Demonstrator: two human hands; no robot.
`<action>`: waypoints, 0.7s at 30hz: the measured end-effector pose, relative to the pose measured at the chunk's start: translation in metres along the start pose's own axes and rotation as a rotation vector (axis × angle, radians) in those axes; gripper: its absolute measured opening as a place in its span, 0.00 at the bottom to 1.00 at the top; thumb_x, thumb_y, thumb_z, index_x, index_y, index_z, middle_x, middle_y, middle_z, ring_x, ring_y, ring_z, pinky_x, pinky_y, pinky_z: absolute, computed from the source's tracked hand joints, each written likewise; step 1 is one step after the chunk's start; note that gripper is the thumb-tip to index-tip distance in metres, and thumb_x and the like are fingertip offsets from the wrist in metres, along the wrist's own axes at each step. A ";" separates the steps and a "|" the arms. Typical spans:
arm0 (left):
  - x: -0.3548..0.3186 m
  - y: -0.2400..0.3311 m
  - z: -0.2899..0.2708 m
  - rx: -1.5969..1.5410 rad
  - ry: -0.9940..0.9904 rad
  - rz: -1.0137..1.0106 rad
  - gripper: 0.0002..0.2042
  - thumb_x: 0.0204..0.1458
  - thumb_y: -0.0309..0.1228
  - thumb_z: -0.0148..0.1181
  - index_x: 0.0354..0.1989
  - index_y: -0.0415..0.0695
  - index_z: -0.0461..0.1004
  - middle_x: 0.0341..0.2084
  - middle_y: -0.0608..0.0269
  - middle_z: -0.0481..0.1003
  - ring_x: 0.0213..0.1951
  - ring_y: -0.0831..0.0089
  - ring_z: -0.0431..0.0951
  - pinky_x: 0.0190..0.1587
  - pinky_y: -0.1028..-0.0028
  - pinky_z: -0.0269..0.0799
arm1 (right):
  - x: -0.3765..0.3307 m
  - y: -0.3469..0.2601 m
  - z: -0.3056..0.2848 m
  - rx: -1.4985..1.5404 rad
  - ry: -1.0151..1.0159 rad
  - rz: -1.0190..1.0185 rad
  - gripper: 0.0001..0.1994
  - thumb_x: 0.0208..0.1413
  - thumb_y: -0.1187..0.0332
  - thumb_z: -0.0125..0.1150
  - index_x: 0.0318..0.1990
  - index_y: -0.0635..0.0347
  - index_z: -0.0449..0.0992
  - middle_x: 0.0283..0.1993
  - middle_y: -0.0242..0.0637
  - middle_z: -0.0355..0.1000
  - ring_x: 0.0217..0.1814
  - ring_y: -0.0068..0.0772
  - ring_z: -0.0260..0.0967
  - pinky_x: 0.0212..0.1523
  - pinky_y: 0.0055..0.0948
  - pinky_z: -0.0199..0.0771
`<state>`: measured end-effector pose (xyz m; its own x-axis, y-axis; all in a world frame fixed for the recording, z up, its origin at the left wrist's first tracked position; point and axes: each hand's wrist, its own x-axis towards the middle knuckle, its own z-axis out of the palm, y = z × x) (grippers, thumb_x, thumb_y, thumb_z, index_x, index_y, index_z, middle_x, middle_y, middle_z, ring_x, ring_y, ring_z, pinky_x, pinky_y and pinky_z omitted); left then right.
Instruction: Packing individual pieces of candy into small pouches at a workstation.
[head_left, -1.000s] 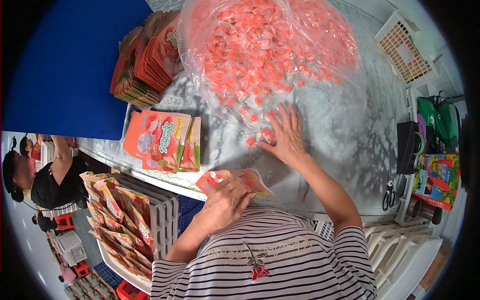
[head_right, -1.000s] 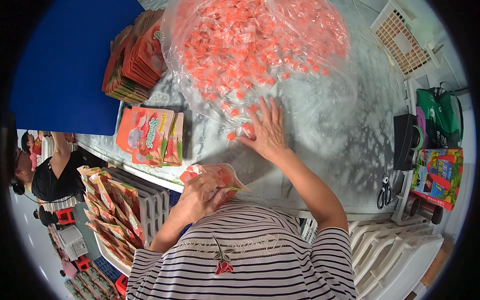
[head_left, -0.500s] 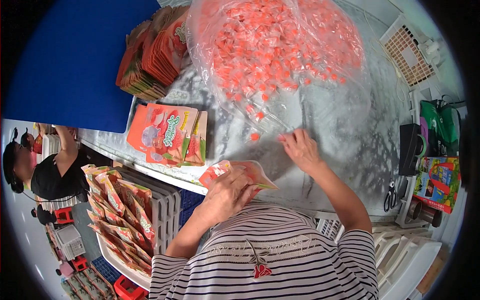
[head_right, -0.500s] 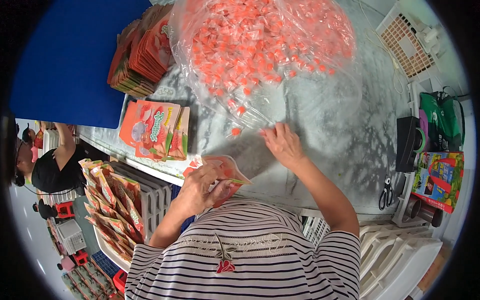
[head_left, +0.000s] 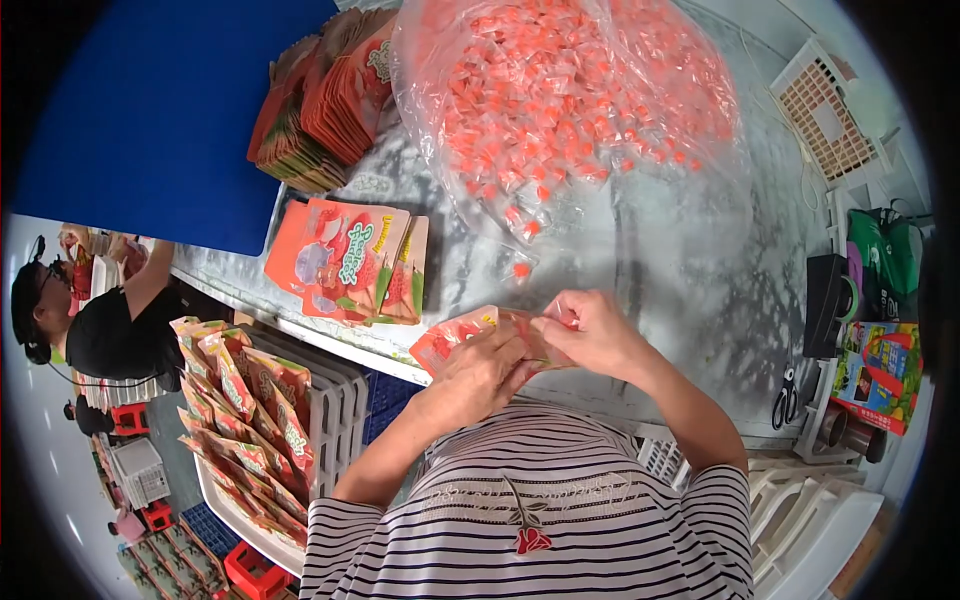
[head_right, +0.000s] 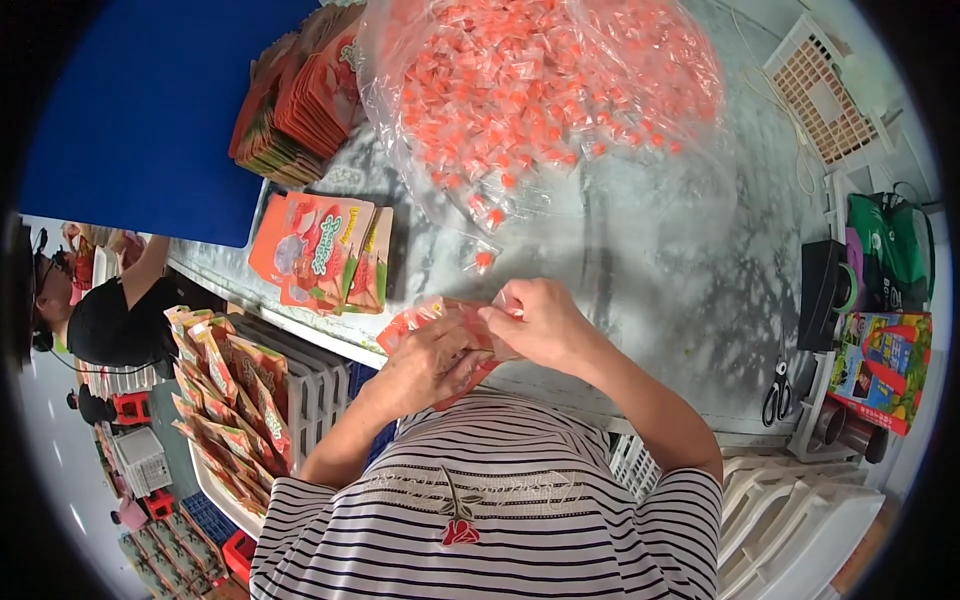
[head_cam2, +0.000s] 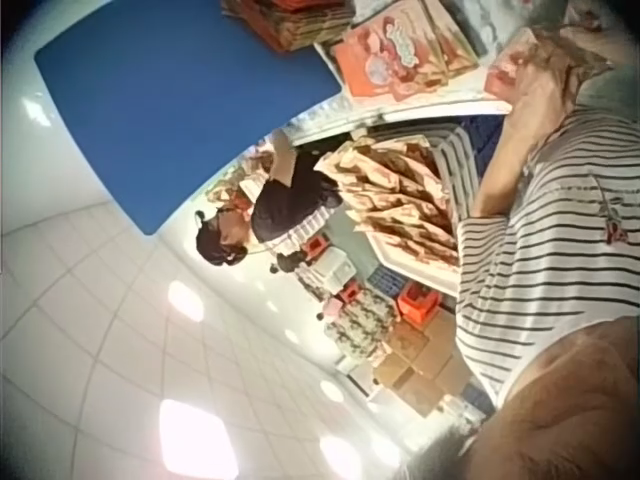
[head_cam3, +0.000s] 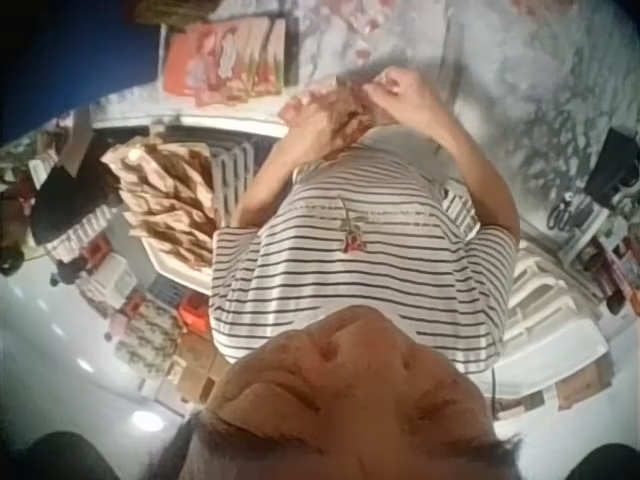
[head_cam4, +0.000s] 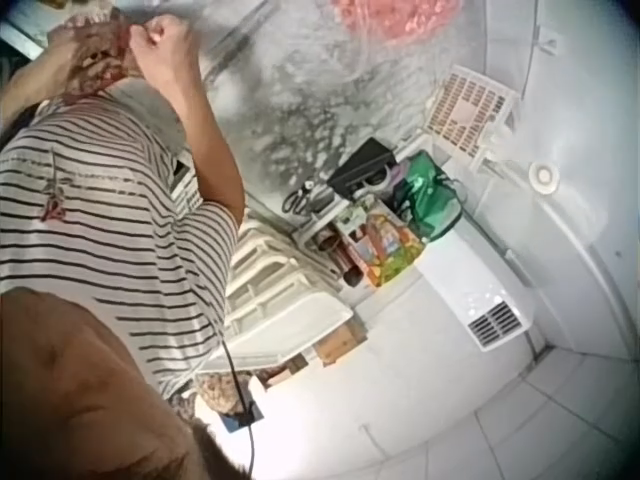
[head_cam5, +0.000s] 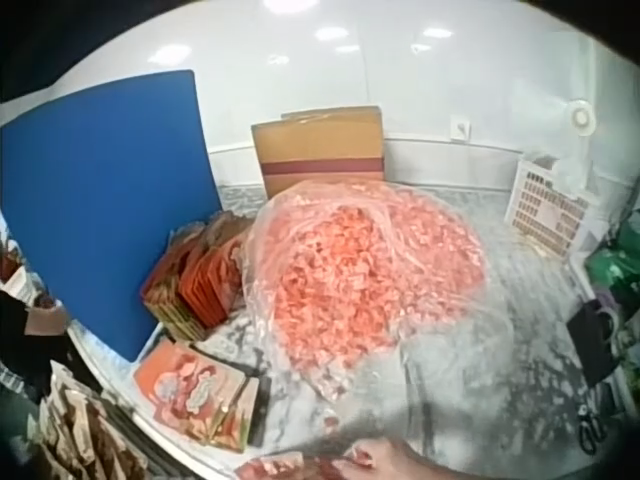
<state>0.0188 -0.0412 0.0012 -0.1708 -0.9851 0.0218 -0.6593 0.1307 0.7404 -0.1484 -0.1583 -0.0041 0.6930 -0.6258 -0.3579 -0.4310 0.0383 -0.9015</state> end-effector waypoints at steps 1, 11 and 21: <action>0.000 0.000 0.001 0.001 0.004 -0.002 0.08 0.48 0.25 0.63 0.36 0.39 0.73 0.36 0.52 0.73 0.40 0.53 0.76 0.40 0.63 0.74 | 0.003 -0.001 0.001 -0.279 0.094 -0.063 0.15 0.54 0.62 0.63 0.33 0.69 0.75 0.20 0.46 0.72 0.22 0.41 0.72 0.25 0.35 0.70; 0.005 0.000 0.007 -0.091 0.062 0.088 0.06 0.48 0.22 0.61 0.35 0.37 0.73 0.31 0.52 0.72 0.34 0.55 0.74 0.37 0.61 0.72 | 0.018 0.008 0.014 0.167 0.053 -0.045 0.17 0.62 0.63 0.53 0.51 0.68 0.66 0.37 0.50 0.73 0.39 0.35 0.72 0.41 0.34 0.71; -0.003 0.020 0.012 -0.087 0.077 0.248 0.05 0.47 0.22 0.60 0.32 0.37 0.72 0.30 0.53 0.71 0.35 0.54 0.74 0.37 0.61 0.71 | -0.009 -0.038 0.002 -0.580 -0.423 -0.103 0.09 0.51 0.77 0.54 0.40 0.72 0.70 0.48 0.54 0.67 0.52 0.53 0.67 0.51 0.43 0.69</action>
<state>-0.0027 -0.0344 0.0077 -0.2605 -0.9303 0.2581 -0.5381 0.3619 0.7613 -0.1367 -0.1523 0.0331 0.8601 -0.2444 -0.4477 -0.5076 -0.4973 -0.7036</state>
